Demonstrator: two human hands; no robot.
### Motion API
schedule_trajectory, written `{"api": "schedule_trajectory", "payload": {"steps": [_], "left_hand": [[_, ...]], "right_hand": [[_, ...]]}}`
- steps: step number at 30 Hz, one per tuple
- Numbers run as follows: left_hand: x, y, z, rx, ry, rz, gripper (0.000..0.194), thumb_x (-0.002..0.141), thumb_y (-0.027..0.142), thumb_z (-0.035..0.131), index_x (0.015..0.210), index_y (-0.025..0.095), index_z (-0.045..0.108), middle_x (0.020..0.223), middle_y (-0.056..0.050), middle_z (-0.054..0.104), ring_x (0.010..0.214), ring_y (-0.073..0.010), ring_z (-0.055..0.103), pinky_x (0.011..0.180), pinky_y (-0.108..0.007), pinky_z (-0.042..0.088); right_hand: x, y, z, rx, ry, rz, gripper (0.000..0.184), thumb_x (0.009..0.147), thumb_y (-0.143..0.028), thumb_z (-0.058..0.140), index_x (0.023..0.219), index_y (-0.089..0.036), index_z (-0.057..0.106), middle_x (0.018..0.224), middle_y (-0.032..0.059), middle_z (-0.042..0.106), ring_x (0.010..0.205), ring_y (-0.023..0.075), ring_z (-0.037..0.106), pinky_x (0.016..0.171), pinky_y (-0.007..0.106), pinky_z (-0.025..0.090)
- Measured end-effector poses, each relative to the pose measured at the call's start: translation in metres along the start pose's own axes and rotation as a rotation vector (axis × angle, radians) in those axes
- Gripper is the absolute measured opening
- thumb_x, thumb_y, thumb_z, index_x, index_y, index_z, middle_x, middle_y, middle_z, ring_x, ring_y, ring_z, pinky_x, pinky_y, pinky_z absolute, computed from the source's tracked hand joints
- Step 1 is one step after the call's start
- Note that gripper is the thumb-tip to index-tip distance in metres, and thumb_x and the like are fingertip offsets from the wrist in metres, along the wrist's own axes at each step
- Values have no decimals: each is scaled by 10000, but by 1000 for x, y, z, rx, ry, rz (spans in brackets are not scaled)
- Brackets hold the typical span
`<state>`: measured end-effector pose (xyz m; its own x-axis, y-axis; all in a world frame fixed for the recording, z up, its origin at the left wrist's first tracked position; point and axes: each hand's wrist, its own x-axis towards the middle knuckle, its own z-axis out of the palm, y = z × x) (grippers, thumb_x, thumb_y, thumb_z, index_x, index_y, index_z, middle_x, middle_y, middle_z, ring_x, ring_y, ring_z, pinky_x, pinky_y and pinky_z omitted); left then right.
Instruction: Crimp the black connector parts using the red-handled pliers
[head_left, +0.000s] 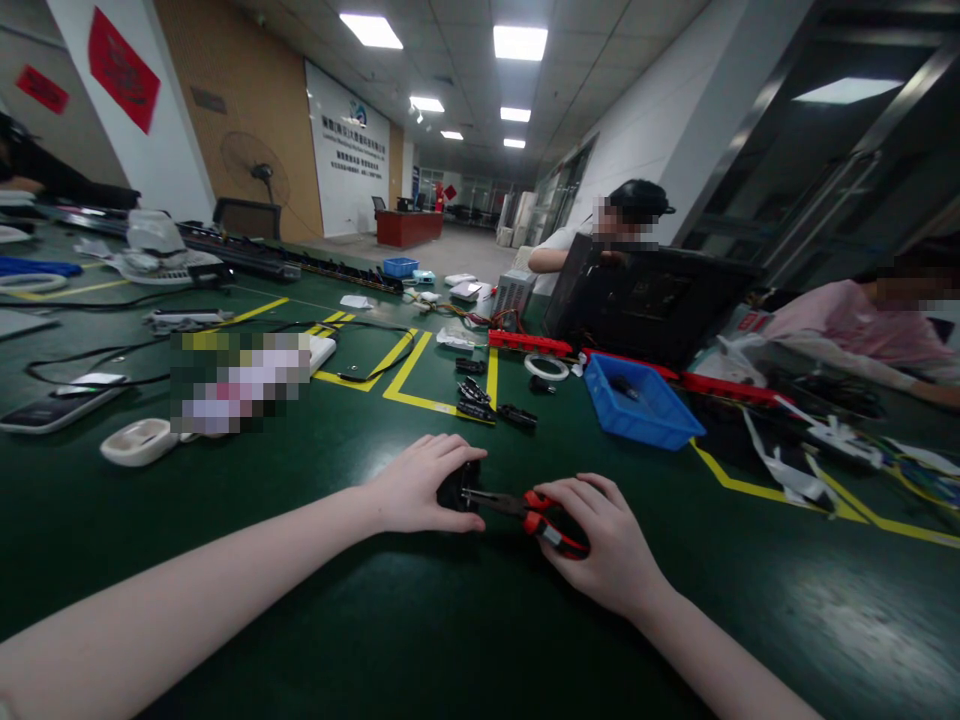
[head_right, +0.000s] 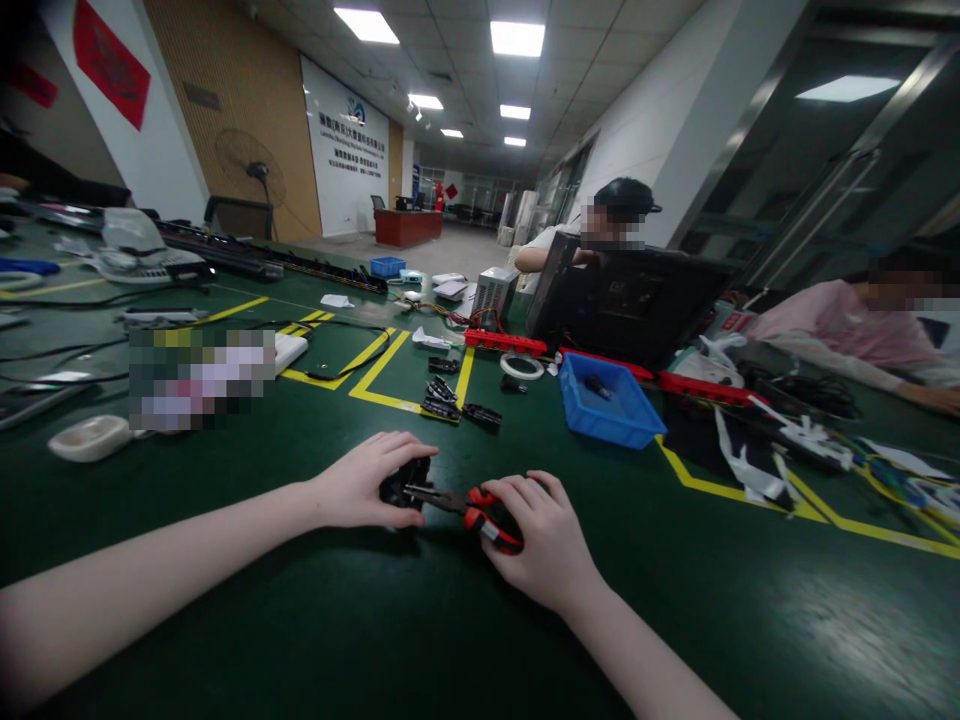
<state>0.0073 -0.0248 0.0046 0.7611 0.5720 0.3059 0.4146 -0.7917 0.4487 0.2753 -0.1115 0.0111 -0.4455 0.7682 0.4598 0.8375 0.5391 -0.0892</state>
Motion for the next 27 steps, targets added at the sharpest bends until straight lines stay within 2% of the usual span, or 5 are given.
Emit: {"api": "schedule_trajectory", "payload": {"steps": [13,27], "left_hand": [[0,-1,0,4,-19,7,699,804,574,669,1364,210,463,1264,-107,566,1126,-286,546,962,-444,435],[1,2,-2,-2,-46,1,628,814,580,655,1291,195,519,1174,-89,615,1060,-272,578,921,-416,427]], "right_hand": [[-1,-3,-2,-24,17,19,369,764,-233,625,1131,-220,583,1057,64,710,944,232,643,894,416,398],[0,-3,0,-48,32,6,388,758,-211,617,1144,-216,574,1064,77,694,959,240,637,883,415,401]]}}
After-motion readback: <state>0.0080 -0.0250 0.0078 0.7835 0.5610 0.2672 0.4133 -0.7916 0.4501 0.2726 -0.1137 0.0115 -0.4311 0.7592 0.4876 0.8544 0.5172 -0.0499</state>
